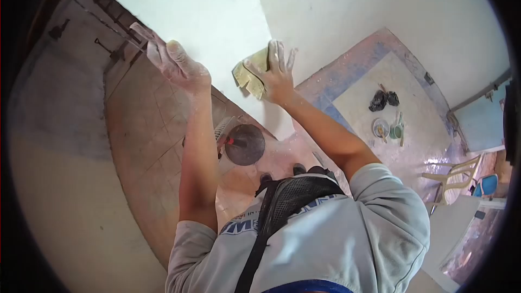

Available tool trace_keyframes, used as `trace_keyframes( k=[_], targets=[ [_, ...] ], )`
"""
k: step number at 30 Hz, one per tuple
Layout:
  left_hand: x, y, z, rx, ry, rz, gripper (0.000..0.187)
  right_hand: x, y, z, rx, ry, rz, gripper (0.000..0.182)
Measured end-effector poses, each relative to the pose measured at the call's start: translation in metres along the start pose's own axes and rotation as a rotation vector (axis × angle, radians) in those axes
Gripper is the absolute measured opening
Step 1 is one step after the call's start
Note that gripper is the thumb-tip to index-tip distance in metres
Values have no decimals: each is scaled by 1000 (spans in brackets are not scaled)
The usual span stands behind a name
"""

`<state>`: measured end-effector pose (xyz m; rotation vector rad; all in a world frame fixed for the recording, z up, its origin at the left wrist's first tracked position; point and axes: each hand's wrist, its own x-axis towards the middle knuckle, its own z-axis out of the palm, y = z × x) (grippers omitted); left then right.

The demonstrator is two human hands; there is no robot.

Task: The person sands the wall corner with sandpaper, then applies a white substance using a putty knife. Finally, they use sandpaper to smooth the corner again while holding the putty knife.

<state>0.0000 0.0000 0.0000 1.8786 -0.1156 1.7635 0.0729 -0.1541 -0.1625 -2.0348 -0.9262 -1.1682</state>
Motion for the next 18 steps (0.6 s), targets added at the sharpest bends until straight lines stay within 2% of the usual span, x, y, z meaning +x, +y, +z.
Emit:
trace_keyframes(
  k=[2, 3, 5, 9, 11, 14, 16, 18],
  targets=[
    [-4, 3, -2, 49, -34, -26, 71, 10, -3, -2, 58, 21, 19, 72],
    [-6, 6, -16, 53, -78, -66, 71, 27, -31, -22, 38, -7, 60, 71],
    [-3, 4, -13, 26, -53, -80, 70, 60, -34, -24, -18, 62, 17, 67],
    [0, 6, -16, 74, -75, -28, 68, -8, -21, -11, 47, -42, 88, 74],
    [4, 7, -17, 102, -70, -2, 67, -3, -14, -8, -8, -25, 24, 73],
    [4, 9, -15, 74, -52, 2, 64, 48, -31, -29, 50, 11, 43, 67],
    [3, 11, -20, 68, -101, -41, 63, 26, -24, -25, 86, -55, 61, 63],
    [1, 8, -19, 66, -53, -9, 59, 3, -21, -24, 58, -118, 98, 62]
  ],
)
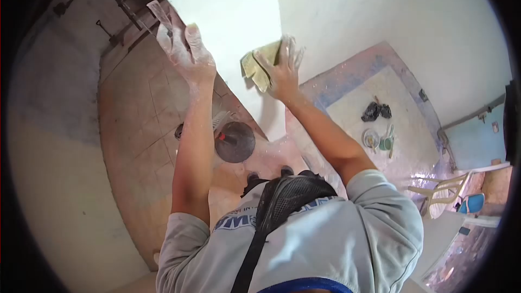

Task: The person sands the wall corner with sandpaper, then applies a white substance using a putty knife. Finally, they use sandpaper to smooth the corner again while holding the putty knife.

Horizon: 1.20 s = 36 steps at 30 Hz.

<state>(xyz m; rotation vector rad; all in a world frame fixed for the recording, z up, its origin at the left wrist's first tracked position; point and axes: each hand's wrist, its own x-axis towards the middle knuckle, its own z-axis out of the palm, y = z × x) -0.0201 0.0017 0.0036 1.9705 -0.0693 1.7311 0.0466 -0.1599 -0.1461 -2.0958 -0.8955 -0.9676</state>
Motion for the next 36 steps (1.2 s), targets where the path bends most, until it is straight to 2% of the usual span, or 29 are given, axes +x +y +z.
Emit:
trace_keyframes(
  k=[1, 3, 4, 5, 7, 9, 10, 12, 13, 14, 15, 16, 17, 20, 21, 24, 26, 27, 28, 30, 32, 33, 34, 36],
  targets=[
    [-2, -1, 0, 9, 25, 23, 57, 4, -3, -2, 3, 28, 1, 61],
    [-5, -3, -2, -19, 2, -51, 56, 28, -17, -12, 24, 33, -9, 63],
    [-5, 0, -3, -28, -18, -87, 56, 41, -16, -9, 18, 115, -50, 68],
    [-5, 4, -2, -83, 2, -127, 55, 38, -15, -10, 32, 93, -49, 69],
    [-3, 1, -5, -15, -20, -51, 54, 16, -4, -2, 62, 85, -22, 71],
    [-2, 0, -7, -57, -43, -64, 54, -6, 1, -1, 7, -4, 41, 70],
    [-3, 0, -8, -103, -59, -87, 58, -3, -2, 1, -61, 37, 20, 70],
    [-2, 2, -13, -129, -90, -137, 59, 32, -12, 5, 280, 167, -98, 74],
    [-1, 6, -18, -162, -129, -166, 60, 64, -25, -8, 219, 248, -204, 76],
    [2, 6, -20, -196, -164, -190, 60, 96, -44, -29, -9, 315, -252, 73],
    [7, 5, -25, -190, -169, -176, 61, 111, -54, -26, 38, 359, -261, 73],
    [9, 5, -27, -184, -179, -179, 61, 104, -51, -23, 118, 316, -238, 73],
    [12, 5, -36, -164, -254, -265, 64, 88, -52, -19, 191, 283, -225, 73],
    [26, 3, -52, -161, -363, -435, 84, -14, -32, 35, 121, 92, -204, 70],
    [27, 5, -54, -154, -376, -463, 88, -14, -37, 34, 117, 108, -193, 69],
    [24, -4, -53, -67, -393, -397, 81, 43, -63, 8, 64, 181, -233, 66],
    [22, -3, -54, -101, -396, -362, 59, 97, -89, -25, 107, 265, -238, 65],
    [23, -4, -54, -79, -396, -306, 48, 104, -91, -22, 142, 322, -254, 65],
    [22, -1, -49, -43, -307, -253, 40, 94, -87, -18, 141, 319, -250, 65],
    [25, -2, -55, -283, -321, -603, 35, 51, -69, 6, 94, 180, -235, 67],
    [24, 0, -57, -331, -345, -624, 31, -10, -45, 35, 40, 84, -251, 67],
    [22, -2, -57, -342, -346, -647, 31, -12, -51, 26, 44, 44, -246, 66],
    [20, -5, -56, -323, -348, -687, 49, -6, -55, 24, 45, 42, -236, 67],
    [24, -10, -63, -318, -396, -748, 48, 35, -67, 15, 22, 117, -275, 68]
  ],
)
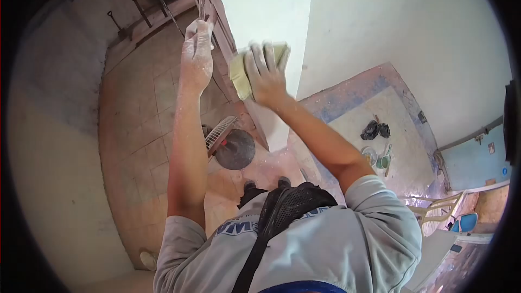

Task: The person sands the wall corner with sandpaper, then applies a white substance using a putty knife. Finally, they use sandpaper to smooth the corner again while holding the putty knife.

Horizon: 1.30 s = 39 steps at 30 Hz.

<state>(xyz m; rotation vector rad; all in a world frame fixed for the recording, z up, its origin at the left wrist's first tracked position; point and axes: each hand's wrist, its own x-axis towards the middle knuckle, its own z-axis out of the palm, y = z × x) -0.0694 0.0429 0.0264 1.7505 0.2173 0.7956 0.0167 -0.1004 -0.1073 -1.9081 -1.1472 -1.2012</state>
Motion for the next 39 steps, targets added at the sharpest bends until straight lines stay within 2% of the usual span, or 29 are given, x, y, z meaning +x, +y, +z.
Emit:
trace_keyframes(
  k=[2, 4, 5, 7, 8, 10, 11, 14, 16, 18, 19, 21, 23, 24, 25, 27, 30, 31, 34, 35, 36, 38, 39],
  targets=[
    [1, 3, 0, -2, -21, 26, 54, 71, -11, -27, 44, 129, -12, 67],
    [3, 0, -1, 11, 0, 65, 59, 72, -12, -23, 42, 181, -18, 65],
    [5, -2, -1, 22, 36, 92, 61, 56, -10, -18, 31, 121, -6, 63],
    [-2, -1, 0, 20, 1, 28, 70, -16, -5, 6, 19, 9, 1, 58],
    [-1, -3, 3, 57, 32, 65, 82, -31, -5, 6, 20, -12, 5, 59],
    [-2, -4, -2, 73, -19, 49, 81, -17, -7, -3, 30, -35, 4, 66],
    [-3, -6, -3, 88, -6, 52, 83, 3, -11, -8, 48, 41, 6, 67],
    [-1, -7, 2, -106, -43, 123, 54, 72, -20, -30, 57, 129, -21, 63],
    [3, -12, 0, -40, 40, 131, 55, 46, -12, -19, 11, 45, -50, 61],
    [-4, -4, -1, -99, -21, -51, 57, -14, 0, 4, -28, -21, -69, 55],
    [-4, -8, 0, -103, -15, -33, 58, -33, 2, 9, 1, -35, -49, 54],
    [-3, -14, 1, -110, -3, 3, 59, -16, -3, 0, -3, -39, -32, 61],
    [-6, -9, 3, -24, 2, 51, 59, 37, -17, -23, 15, 14, -13, 67],
    [-12, 4, 7, -110, -29, 31, 59, 55, -19, -26, -23, 60, -32, 67],
    [-9, 0, 7, -96, -23, 93, 58, 50, -15, -21, -29, 42, -52, 66],
    [-8, -14, 7, -109, 23, 94, 55, 26, -15, -13, 38, 3, -29, 65],
    [-3, -29, 0, -86, -57, 17, 52, -36, -2, 16, -7, -37, -36, 64],
    [-3, -31, -2, -109, -74, -38, 51, -18, -6, 8, 25, -3, -30, 63],
    [2, -34, 1, -205, -77, 44, 52, 74, -18, -32, 12, 83, -78, 64],
    [5, -39, 0, -342, -109, -28, 54, 100, -20, -41, -7, 110, -114, 64],
    [3, -37, 0, -305, -106, -34, 56, 104, -19, -37, -72, 131, -134, 64],
    [1, -36, 0, -195, -98, -32, 60, 78, -16, -25, 21, 110, -69, 64],
    [-2, -35, 3, -193, -98, 39, 62, 49, -13, -10, 18, 105, -75, 64]
  ],
)
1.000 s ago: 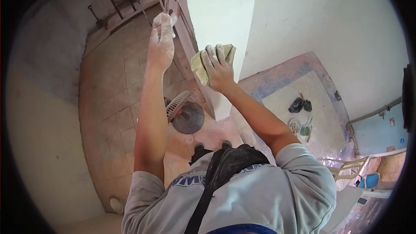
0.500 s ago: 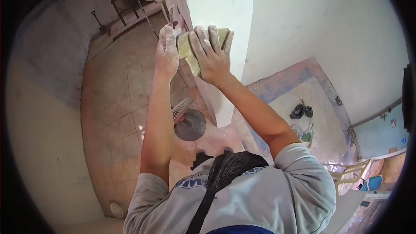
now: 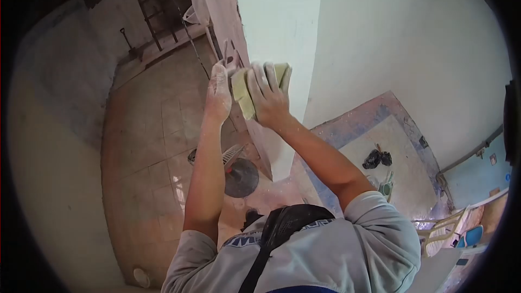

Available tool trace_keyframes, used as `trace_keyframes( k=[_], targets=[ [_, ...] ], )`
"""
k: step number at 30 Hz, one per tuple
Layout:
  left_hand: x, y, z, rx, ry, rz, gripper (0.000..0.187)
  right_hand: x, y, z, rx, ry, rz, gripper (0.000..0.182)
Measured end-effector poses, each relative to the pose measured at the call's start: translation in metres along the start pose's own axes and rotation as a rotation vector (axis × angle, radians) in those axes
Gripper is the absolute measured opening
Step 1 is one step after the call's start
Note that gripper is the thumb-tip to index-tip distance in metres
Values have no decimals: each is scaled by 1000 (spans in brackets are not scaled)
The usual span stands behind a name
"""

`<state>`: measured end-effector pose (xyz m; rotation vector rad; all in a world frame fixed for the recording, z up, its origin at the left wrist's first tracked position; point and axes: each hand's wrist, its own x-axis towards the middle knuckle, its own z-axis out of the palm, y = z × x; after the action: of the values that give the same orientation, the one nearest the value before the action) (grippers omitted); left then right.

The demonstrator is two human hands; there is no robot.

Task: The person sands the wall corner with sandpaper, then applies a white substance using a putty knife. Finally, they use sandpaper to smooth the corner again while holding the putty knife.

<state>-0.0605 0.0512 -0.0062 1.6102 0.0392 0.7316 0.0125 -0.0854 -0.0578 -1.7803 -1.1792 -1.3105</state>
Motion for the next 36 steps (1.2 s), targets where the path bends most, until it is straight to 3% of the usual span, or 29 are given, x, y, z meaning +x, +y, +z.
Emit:
trace_keyframes(
  k=[1, 3, 4, 6, 8, 10, 13, 18, 23, 27, 30, 33, 34, 36],
  targets=[
    [-2, -5, 0, 56, 34, -3, 63, -25, 1, 3, -4, -89, 5, 63],
    [0, -12, 1, 64, 34, 56, 66, -14, -2, -4, 42, -50, 37, 64],
    [-6, 1, 1, 215, 40, -53, 68, 17, 0, -11, -33, -52, -5, 68],
    [-1, -9, -4, 49, 5, -122, 70, 96, -7, -39, 37, 85, 26, 78],
    [-5, 6, 4, 55, 42, -156, 66, 122, -5, -41, 17, 161, 14, 79],
    [-3, -3, 0, 38, 6, -146, 61, 86, 2, -26, -23, 106, 12, 72],
    [0, -12, 5, -3, 31, 50, 56, 35, -1, -20, -8, 22, 85, 71],
    [-16, 24, 14, 119, 76, -148, 59, 124, 0, -40, -5, 172, 18, 84],
    [-8, -9, 5, 35, 40, -49, 53, 38, 5, -18, 1, 46, 77, 72],
    [-6, -2, 2, 63, 11, -112, 54, 99, -4, -40, -17, 133, 59, 76],
    [-14, 9, 9, 74, 55, -138, 54, 74, 0, -27, -18, 131, 94, 71],
    [-14, -4, 11, 103, 145, 89, 53, 41, 3, -19, -12, 59, 88, 69],
    [-15, 0, 9, 101, 120, -35, 54, 58, -1, -27, 11, 46, 98, 69],
    [-10, -3, 9, 26, 102, -51, 57, 94, -2, -43, 44, 43, 96, 70]
  ],
)
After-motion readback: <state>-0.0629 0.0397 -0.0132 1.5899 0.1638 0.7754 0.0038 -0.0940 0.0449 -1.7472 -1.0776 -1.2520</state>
